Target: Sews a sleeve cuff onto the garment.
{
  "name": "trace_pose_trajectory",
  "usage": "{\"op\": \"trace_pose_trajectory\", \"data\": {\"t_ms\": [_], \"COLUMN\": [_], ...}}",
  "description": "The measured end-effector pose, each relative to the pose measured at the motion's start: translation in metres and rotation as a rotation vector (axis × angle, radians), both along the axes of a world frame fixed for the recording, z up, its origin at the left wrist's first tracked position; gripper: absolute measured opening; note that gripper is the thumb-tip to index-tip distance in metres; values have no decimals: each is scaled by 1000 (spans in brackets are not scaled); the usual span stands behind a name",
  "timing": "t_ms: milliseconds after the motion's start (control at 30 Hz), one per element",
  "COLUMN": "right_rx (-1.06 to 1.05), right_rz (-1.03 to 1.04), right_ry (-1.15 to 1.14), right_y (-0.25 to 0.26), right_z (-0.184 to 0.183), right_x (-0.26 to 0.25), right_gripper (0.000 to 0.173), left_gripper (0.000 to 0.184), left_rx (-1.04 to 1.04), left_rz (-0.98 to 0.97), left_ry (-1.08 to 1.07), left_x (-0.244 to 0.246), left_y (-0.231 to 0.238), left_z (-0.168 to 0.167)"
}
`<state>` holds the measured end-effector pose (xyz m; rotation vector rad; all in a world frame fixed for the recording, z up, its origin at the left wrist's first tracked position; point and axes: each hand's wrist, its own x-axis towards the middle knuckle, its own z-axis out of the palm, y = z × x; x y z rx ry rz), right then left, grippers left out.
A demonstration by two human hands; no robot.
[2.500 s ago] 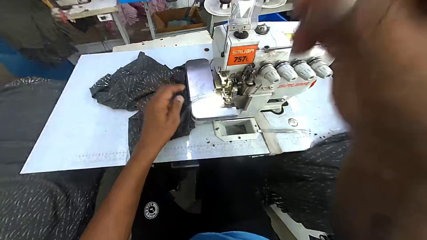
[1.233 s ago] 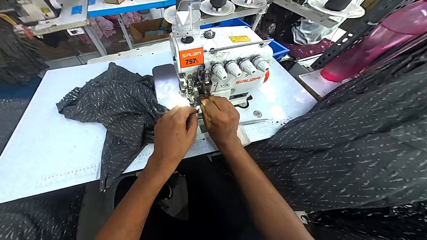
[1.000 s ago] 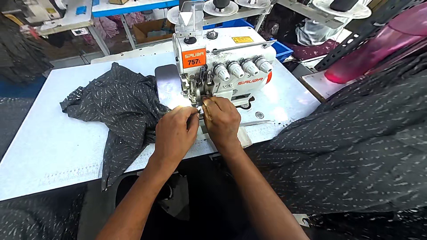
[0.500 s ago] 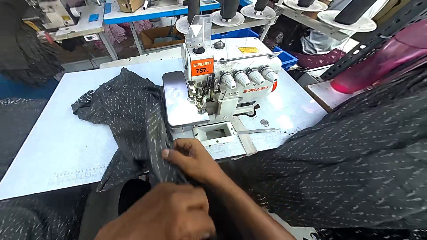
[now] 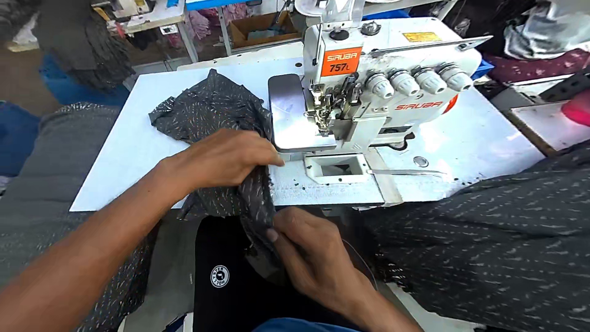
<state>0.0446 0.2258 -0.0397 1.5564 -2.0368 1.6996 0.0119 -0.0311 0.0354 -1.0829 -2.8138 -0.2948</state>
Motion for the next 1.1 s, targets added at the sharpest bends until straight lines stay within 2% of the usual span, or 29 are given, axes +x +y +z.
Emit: {"op": "trace_pose_trajectory", "data": {"t_ms": [67,133,233,333,433,533,667,733,800,867,967,1033,1100], "right_rx": [-36,-54,22,145,374,474,480,410,293,155,-17,-75,-119], "right_rz": [147,199,135,-119,-554,-726,-759,-733,-628,-355,64,153,185], "right_ry": [34,32,-92,-145,170,242,207,161,15,-311,-853,-971,-943], "right_y": [5,13,44,76,76,56,52,57,58,61,72,76,74], "right_z": [11,14,4,-2,0,5,-8,-15,-19,-19,-15,-15,-14], "right_x": [8,12,6,-21,-42,-40,-42,-46,-50,-53,-51,-54,-63], "right_gripper": [20,19,26,25,24,20,15,17,19,17,17,18,18], "left_gripper": [24,11,16,20,20,22,28,29,27,20,20,20,15], "left_rx": [-200,-309,-192,27,189,160,-19,1,151,387,654,707,661], "left_rz": [-70,-47,41,69,52,65,138,180,212,186,187,237,266], "left_ry": [-86,-126,-85,-85,-238,-200,-39,-2,-45,-144,-281,-303,-288], "left_x": [-9,-19,-24,-11,5,11,23,30,33,29,20,15,11], "left_y": [-3,-16,-42,-52,-48,-47,-52,-57,-60,-67,-84,-92,-99], "left_z": [-3,5,37,69,77,83,94,101,101,97,87,79,77]}}
